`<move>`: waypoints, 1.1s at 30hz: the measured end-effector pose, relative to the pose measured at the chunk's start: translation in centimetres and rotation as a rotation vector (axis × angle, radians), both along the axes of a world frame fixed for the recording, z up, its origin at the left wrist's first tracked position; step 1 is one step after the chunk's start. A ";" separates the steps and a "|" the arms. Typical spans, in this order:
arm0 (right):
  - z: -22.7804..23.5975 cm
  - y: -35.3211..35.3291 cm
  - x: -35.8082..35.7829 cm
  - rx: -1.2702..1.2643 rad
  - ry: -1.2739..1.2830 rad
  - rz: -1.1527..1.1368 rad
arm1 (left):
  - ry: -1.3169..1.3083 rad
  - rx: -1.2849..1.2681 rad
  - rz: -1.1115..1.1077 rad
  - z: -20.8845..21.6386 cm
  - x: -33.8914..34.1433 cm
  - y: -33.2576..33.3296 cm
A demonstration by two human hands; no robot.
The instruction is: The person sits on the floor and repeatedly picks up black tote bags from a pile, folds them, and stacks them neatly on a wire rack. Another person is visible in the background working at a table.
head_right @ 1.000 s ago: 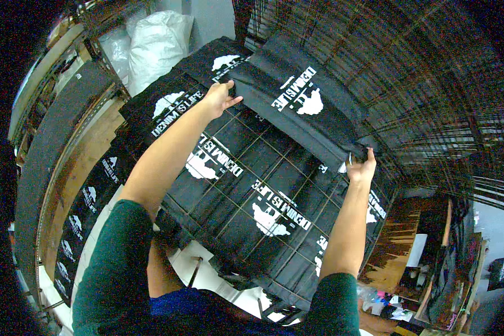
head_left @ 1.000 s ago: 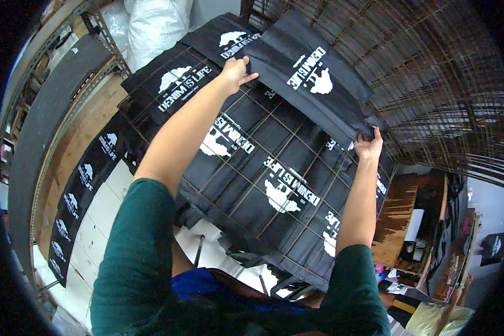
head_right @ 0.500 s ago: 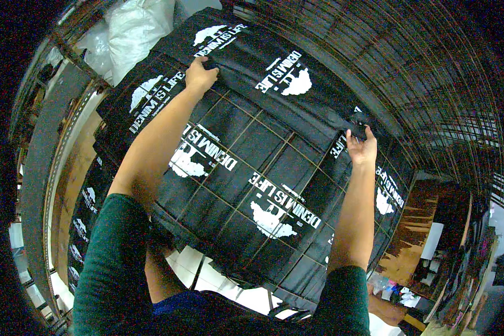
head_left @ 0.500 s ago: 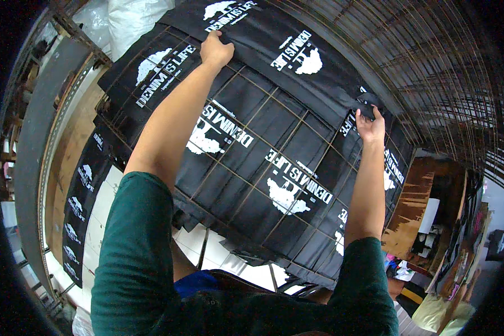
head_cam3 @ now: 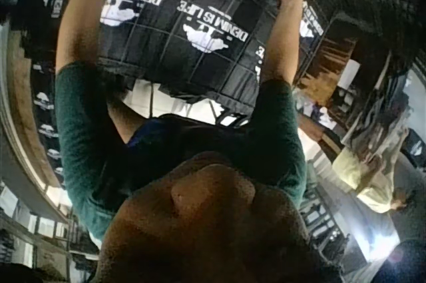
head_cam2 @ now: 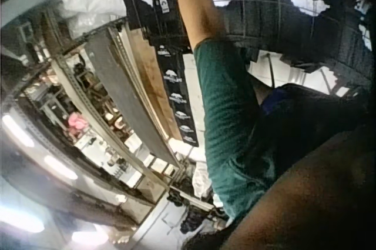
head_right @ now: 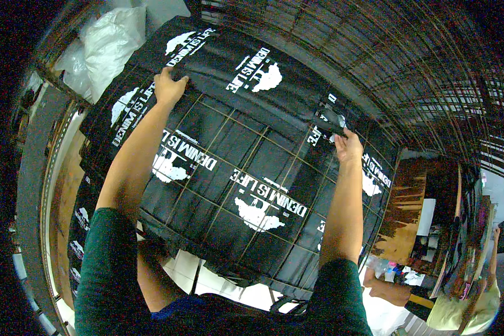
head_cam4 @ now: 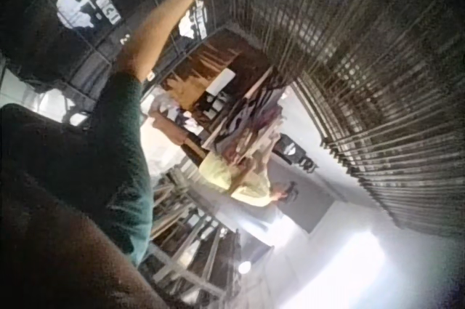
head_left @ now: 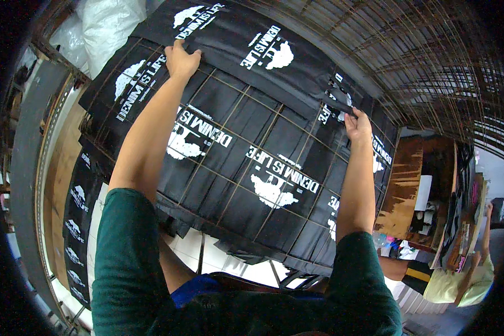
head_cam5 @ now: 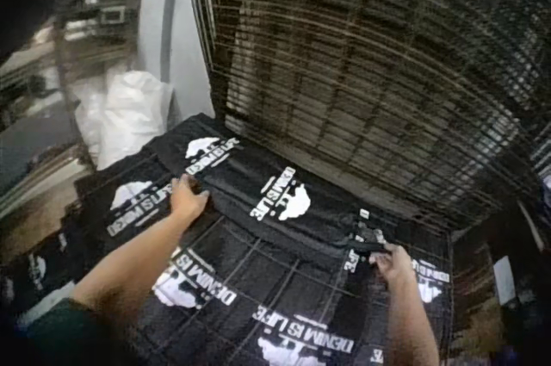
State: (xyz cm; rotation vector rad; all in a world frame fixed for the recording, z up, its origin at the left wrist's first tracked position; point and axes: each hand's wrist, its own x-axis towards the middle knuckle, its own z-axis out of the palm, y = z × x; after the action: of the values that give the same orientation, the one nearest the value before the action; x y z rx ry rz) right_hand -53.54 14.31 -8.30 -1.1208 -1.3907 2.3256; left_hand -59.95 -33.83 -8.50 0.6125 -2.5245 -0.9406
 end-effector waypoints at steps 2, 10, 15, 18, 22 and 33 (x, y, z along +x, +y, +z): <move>0.4 -0.2 0.9 0.189 -0.034 -0.032 | 0.090 -0.050 -0.032 0.6 0.9 -0.3; 2.2 -0.2 11.3 0.592 0.012 0.006 | 0.339 0.050 -0.416 6.8 15.2 0.4; 3.2 0.0 20.3 0.716 0.057 -0.030 | 0.246 0.370 -0.543 7.0 31.2 2.8; 4.5 -0.3 25.3 0.820 0.075 -0.053 | 0.074 0.488 -0.666 6.4 41.7 5.8; 4.9 0.7 31.8 0.925 0.131 -0.075 | -0.520 0.763 -0.935 5.8 52.0 10.2; 6.7 0.9 45.4 0.897 0.121 -0.201 | -0.910 0.412 -1.378 -2.0 58.6 13.6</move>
State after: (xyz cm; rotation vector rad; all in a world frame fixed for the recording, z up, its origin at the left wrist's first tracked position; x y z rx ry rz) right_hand -8.11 15.26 -1.59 -0.7586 -1.8549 1.3226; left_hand -1.33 -20.27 -10.45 -1.1046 -3.4903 -1.9392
